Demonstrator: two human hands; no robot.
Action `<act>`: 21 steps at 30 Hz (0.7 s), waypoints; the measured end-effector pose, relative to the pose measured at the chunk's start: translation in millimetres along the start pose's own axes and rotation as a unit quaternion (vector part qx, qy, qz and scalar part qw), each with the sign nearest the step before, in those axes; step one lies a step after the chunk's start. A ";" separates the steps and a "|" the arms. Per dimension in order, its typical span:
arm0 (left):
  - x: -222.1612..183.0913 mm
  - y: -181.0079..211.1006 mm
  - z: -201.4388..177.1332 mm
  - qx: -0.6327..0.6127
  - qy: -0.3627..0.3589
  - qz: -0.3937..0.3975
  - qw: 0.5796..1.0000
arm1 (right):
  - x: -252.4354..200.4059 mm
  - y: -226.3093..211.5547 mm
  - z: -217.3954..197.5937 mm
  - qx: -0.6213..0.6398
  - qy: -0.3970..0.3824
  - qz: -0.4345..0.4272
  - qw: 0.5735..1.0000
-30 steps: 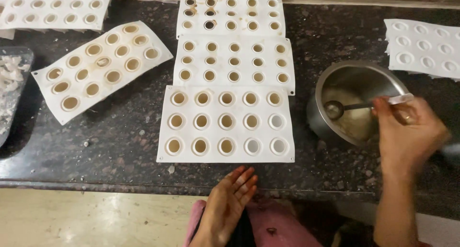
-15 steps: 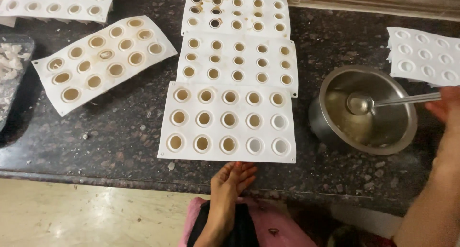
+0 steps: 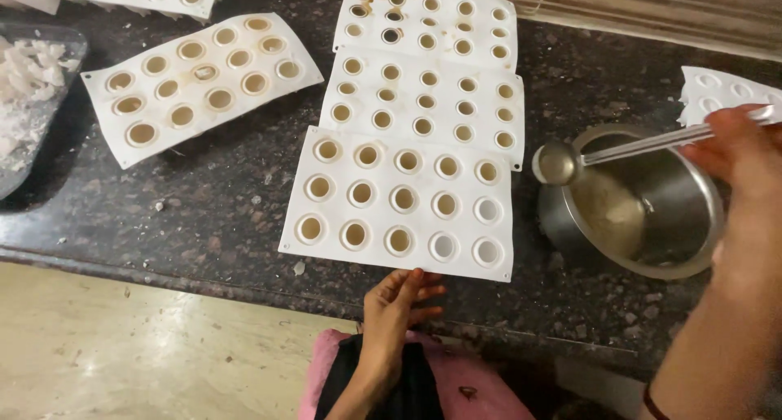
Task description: The person uses a ladle to scoop a light-colored liquid from a metal bowl and pours it into the circular cavities of a white silicone mold. The person repeats this action to fill multiple cavities across several mold sheets.
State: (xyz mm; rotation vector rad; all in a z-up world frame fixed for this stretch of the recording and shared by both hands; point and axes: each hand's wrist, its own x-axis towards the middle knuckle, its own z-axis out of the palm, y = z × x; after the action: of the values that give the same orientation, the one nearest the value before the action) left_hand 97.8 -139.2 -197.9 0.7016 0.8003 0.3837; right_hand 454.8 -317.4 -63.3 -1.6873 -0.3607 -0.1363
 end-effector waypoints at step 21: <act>0.2 -4.3 0.7 0.012 0.005 0.020 1.000 | -126.4 -65.3 127.8 0.024 -0.140 -0.111 0.984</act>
State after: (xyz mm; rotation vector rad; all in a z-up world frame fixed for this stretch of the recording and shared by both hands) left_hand 98.6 -142.5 -200.7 0.7399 0.8020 0.4131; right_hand 300.3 -204.8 -58.4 -1.6179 -0.7576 -0.0533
